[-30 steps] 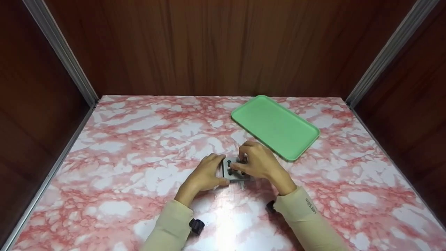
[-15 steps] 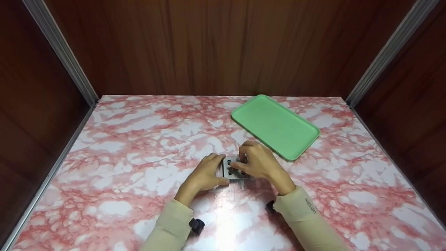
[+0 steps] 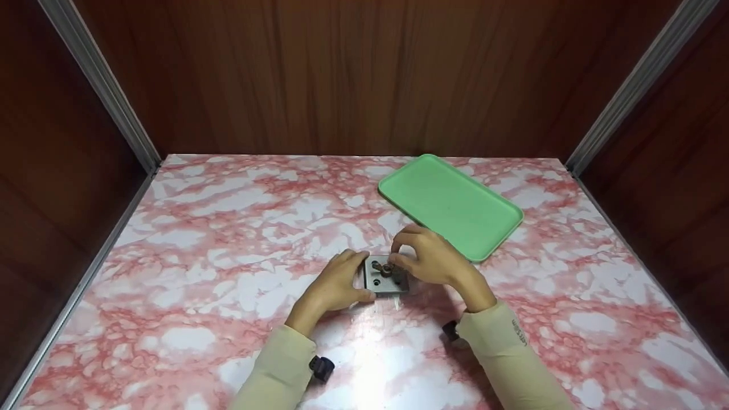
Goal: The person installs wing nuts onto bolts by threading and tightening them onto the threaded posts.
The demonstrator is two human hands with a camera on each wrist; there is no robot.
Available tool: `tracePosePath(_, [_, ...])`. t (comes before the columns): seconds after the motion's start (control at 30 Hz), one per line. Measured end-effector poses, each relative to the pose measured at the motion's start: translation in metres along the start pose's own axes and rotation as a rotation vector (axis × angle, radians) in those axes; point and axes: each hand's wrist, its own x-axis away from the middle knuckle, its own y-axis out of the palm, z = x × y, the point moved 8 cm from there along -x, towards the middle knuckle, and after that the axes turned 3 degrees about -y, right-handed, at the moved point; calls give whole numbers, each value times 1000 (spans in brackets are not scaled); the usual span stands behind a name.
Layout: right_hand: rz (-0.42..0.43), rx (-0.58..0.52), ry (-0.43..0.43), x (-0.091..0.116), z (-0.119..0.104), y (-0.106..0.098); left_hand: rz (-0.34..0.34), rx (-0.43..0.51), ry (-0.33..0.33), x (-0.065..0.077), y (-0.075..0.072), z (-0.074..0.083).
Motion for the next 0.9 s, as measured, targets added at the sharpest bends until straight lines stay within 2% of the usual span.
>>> tracePosePath(0.17, [-39, -42, -70, 0, -3, -3, 16, 3, 12, 1, -1, 0])
tracePosePath(0.4, [-82, -34, -156, 0, -10, 0, 7, 12, -12, 0, -1, -1])
tracePosePath(0.63, [-124, -19, -179, 1, -11, 6, -3, 15, -17, 1, 0, 0])
tracePosePath(0.9, [-157, -27, -166, 0, -11, 10, -9, 11, -18, 1, 0, 1])
